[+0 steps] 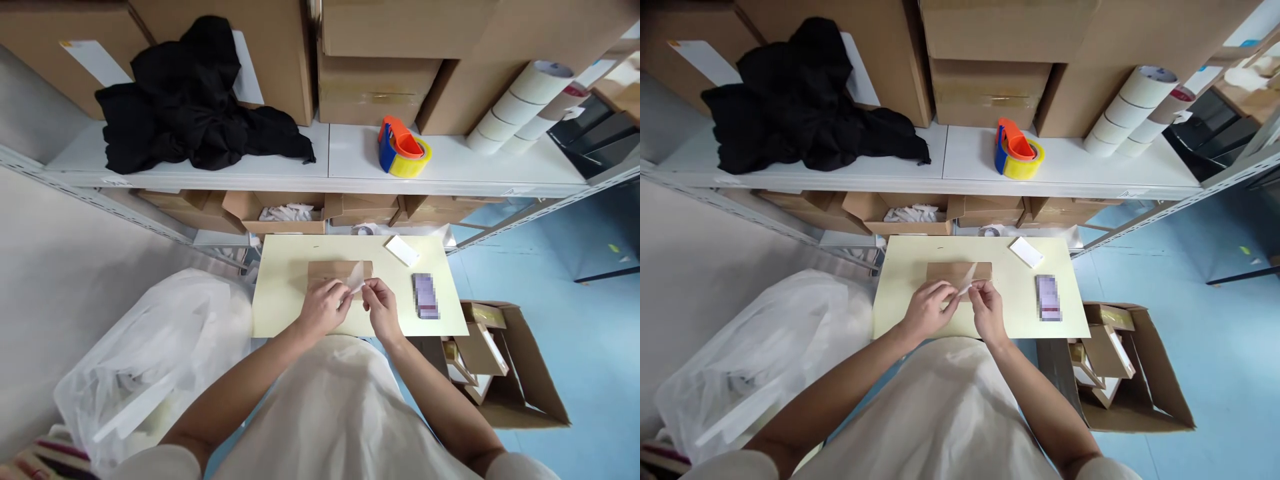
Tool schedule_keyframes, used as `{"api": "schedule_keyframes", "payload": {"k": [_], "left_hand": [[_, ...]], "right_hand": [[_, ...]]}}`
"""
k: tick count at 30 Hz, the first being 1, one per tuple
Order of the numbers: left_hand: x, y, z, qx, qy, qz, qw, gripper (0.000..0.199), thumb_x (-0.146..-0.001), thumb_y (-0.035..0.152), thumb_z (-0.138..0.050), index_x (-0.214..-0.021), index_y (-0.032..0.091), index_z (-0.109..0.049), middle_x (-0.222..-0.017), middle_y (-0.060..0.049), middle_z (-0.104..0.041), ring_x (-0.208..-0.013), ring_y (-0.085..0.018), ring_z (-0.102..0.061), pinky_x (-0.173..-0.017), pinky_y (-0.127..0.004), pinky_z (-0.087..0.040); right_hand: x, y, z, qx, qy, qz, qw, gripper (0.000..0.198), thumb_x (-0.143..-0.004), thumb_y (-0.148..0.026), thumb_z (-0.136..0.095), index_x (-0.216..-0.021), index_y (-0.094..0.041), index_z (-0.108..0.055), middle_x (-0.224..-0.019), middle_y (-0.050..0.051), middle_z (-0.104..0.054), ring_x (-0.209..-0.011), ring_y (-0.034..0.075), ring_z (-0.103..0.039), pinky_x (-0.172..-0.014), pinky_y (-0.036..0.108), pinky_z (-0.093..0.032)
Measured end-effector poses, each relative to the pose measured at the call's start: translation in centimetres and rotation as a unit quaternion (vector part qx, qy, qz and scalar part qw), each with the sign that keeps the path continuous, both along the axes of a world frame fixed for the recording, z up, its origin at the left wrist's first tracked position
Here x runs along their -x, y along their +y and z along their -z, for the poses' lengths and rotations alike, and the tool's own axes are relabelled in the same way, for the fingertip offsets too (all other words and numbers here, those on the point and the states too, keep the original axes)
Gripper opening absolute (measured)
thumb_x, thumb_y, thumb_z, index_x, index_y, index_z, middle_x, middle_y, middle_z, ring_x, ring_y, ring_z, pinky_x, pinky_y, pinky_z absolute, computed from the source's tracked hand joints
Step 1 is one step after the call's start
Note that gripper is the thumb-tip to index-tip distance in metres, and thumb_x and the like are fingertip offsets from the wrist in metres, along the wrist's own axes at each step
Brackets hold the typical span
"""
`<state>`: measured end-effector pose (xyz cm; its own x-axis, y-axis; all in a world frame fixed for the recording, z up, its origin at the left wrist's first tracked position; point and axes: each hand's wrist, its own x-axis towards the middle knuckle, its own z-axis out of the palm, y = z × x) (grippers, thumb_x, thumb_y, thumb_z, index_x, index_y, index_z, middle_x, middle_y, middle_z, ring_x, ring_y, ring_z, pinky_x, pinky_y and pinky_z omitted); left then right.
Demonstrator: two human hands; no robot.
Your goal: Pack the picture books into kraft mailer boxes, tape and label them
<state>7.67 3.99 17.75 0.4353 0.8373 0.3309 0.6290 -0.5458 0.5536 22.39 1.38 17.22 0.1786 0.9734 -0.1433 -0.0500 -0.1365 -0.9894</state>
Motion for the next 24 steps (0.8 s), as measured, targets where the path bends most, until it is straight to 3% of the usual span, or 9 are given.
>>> {"api": "schedule_keyframes", "payload": {"k": [3, 5, 8, 11, 15, 20, 24], "left_hand": [[0.1, -0.1, -0.3, 0.056, -0.078, -0.029, 0.995, 0.014, -0.086, 0.024, -0.049, -0.077, 0.020, -0.059, -0.074, -0.002, -0.065, -0.071, -0.014, -0.061, -0.068, -0.026, -0.044], [0.4, 0.1, -0.3, 0.125, -0.157, -0.073, 0.977, 0.013, -0.084, 0.028, -0.053, -0.075, 0.019, -0.059, -0.072, -0.002, -0.064, -0.069, -0.014, -0.060, -0.066, -0.025, -0.045], [1.0, 0.5, 0.0, 0.246, -0.281, -0.132, 0.918, 0.018, -0.078, 0.035, -0.060, -0.072, 0.018, -0.058, -0.066, 0.000, -0.062, -0.062, -0.012, -0.056, -0.061, -0.023, -0.044], [1.5, 0.7, 0.2, 0.321, -0.363, -0.156, 0.861, 0.023, -0.071, 0.039, -0.067, -0.070, 0.017, -0.059, -0.065, 0.001, -0.059, -0.061, -0.011, -0.053, -0.059, -0.022, -0.042], [1.5, 0.5, 0.2, 0.368, -0.401, -0.168, 0.822, 0.027, -0.066, 0.042, -0.071, -0.069, 0.017, -0.060, -0.065, 0.002, -0.058, -0.060, -0.010, -0.050, -0.057, -0.022, -0.040], [1.3, -0.3, 1.3, 0.410, -0.403, -0.183, 0.798, 0.029, -0.063, 0.043, -0.072, -0.070, 0.017, -0.061, -0.063, 0.002, -0.058, -0.058, -0.010, -0.050, -0.056, -0.022, -0.039], [2.0, -1.4, 3.2, 0.397, -0.340, -0.238, 0.819, 0.030, -0.065, 0.046, -0.069, -0.071, 0.017, -0.064, -0.065, 0.000, -0.062, -0.062, -0.012, -0.055, -0.060, -0.024, -0.042]], "right_hand": [[-1.0, -0.6, -0.2, -0.008, -0.012, -0.075, 0.997, 0.025, -0.083, -0.044, -0.054, -0.092, -0.021, -0.058, -0.067, -0.002, -0.050, -0.056, 0.011, -0.043, -0.053, 0.025, -0.038], [-1.9, -1.0, -0.2, -0.022, -0.039, -0.100, 0.994, 0.026, -0.083, -0.043, -0.055, -0.097, -0.021, -0.059, -0.073, 0.000, -0.054, -0.060, 0.012, -0.045, -0.057, 0.026, -0.041], [-3.7, -1.5, 0.0, -0.038, -0.122, -0.017, 0.992, 0.026, -0.080, -0.041, -0.060, -0.097, -0.020, -0.060, -0.079, 0.002, -0.056, -0.060, 0.011, -0.044, -0.057, 0.026, -0.040], [-5.3, -1.2, 0.6, -0.029, -0.156, 0.067, 0.985, 0.036, -0.077, -0.042, -0.064, -0.104, -0.020, -0.058, -0.090, 0.004, -0.057, -0.057, 0.010, -0.041, -0.053, 0.026, -0.038], [-6.4, -0.1, 1.2, -0.014, -0.096, 0.025, 0.995, 0.036, -0.077, -0.045, -0.063, -0.103, -0.020, -0.059, -0.087, 0.003, -0.058, -0.057, 0.010, -0.041, -0.051, 0.025, -0.037], [-6.1, 0.3, 1.5, 0.003, -0.044, -0.003, 0.999, 0.029, -0.077, -0.047, -0.063, -0.078, -0.019, -0.058, -0.069, 0.000, -0.056, -0.060, 0.011, -0.046, -0.054, 0.024, -0.039], [-5.4, -0.6, 2.3, 0.036, -0.067, -0.016, 0.997, 0.033, -0.075, -0.051, -0.063, -0.075, -0.018, -0.058, -0.065, 0.000, -0.055, -0.057, 0.011, -0.045, -0.052, 0.024, -0.037]]}}
